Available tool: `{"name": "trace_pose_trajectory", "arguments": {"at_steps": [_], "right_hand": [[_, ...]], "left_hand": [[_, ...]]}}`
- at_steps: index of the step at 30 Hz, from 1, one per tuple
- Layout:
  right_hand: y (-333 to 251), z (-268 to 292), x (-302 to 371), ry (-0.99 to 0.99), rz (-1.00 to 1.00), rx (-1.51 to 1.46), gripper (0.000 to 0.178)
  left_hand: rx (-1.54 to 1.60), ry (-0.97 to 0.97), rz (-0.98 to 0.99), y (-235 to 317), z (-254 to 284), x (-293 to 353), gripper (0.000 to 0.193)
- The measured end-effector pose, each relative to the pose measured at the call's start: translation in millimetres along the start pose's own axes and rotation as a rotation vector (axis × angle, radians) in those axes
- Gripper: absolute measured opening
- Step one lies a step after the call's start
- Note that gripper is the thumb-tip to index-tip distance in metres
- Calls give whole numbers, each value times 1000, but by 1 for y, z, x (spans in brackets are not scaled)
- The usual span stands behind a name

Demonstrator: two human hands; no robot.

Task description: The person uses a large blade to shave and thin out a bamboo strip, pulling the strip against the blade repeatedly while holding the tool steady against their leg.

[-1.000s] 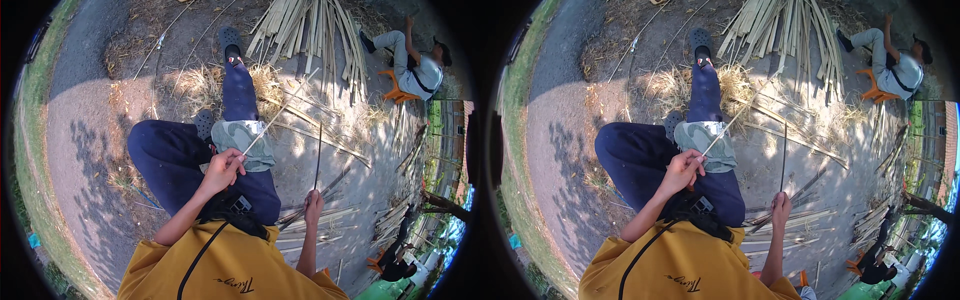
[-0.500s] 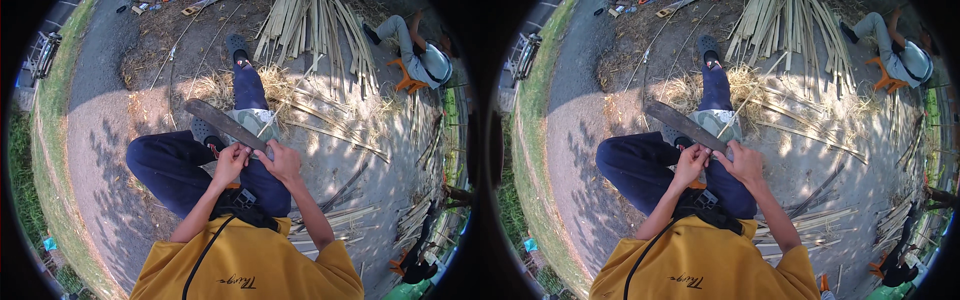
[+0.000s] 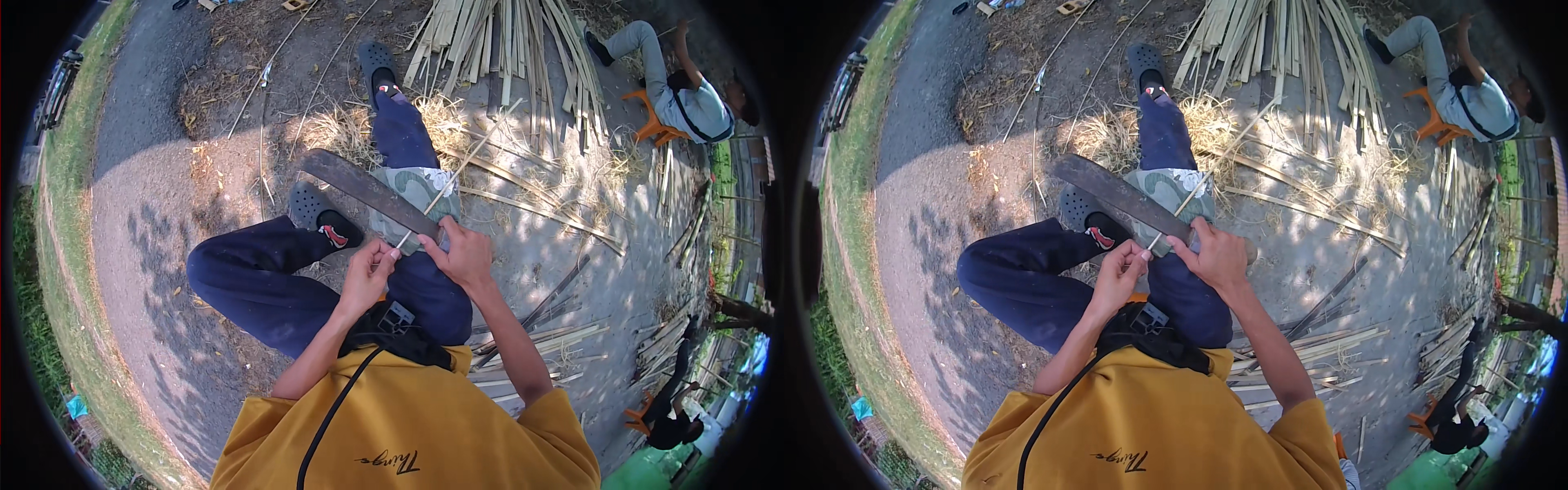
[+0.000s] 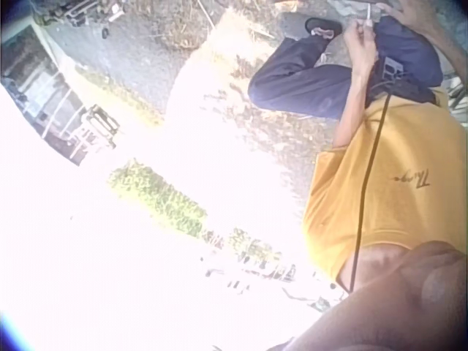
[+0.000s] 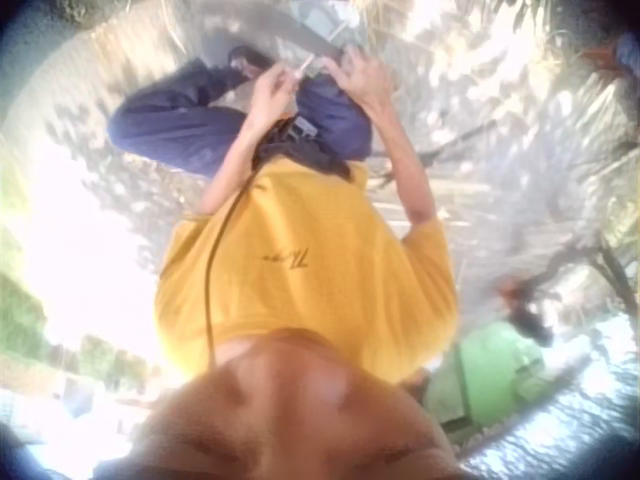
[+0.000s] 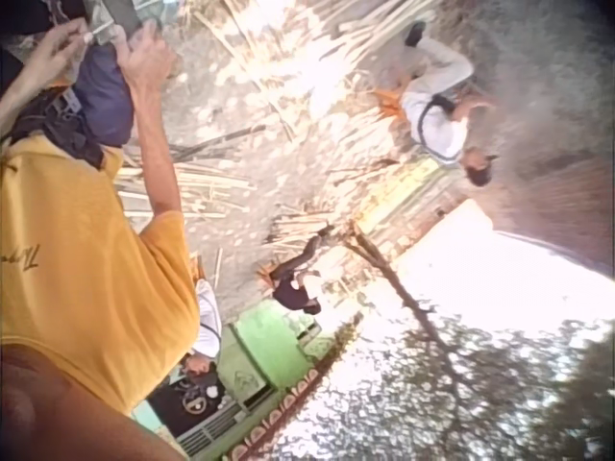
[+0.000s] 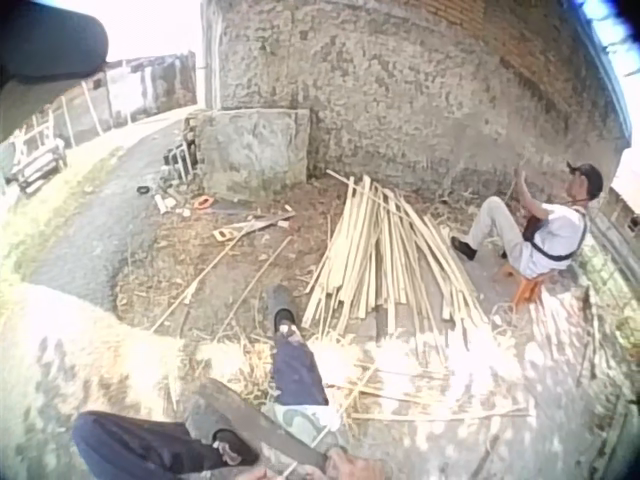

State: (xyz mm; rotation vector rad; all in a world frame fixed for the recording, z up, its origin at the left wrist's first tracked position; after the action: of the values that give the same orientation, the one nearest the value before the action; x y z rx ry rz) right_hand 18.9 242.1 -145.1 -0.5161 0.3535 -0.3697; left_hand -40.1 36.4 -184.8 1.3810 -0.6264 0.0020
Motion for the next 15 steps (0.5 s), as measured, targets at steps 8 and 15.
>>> {"name": "trace_pose_trajectory", "arguments": {"at_steps": [8,15], "right_hand": [[9,-1,4,7,-52,-7,49],[15,2,-1,-55,-26,-94,47]], "left_hand": [[-113,27,-28,10,9,14,19],[-63,11,-29,5,-13,0,18]]}}
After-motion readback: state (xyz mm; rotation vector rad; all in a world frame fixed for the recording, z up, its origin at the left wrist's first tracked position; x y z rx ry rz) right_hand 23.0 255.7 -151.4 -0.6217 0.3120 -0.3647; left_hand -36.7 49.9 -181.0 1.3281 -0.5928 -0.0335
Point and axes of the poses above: each hand's wrist, its own x-axis away from the middle knuckle, its own z-axis out of the back of the hand, y = z × x, the point moved 4 cm from there along -x, towards the middle knuckle, and after that the axes turned 14 degrees about y, right-handed, at the moved point
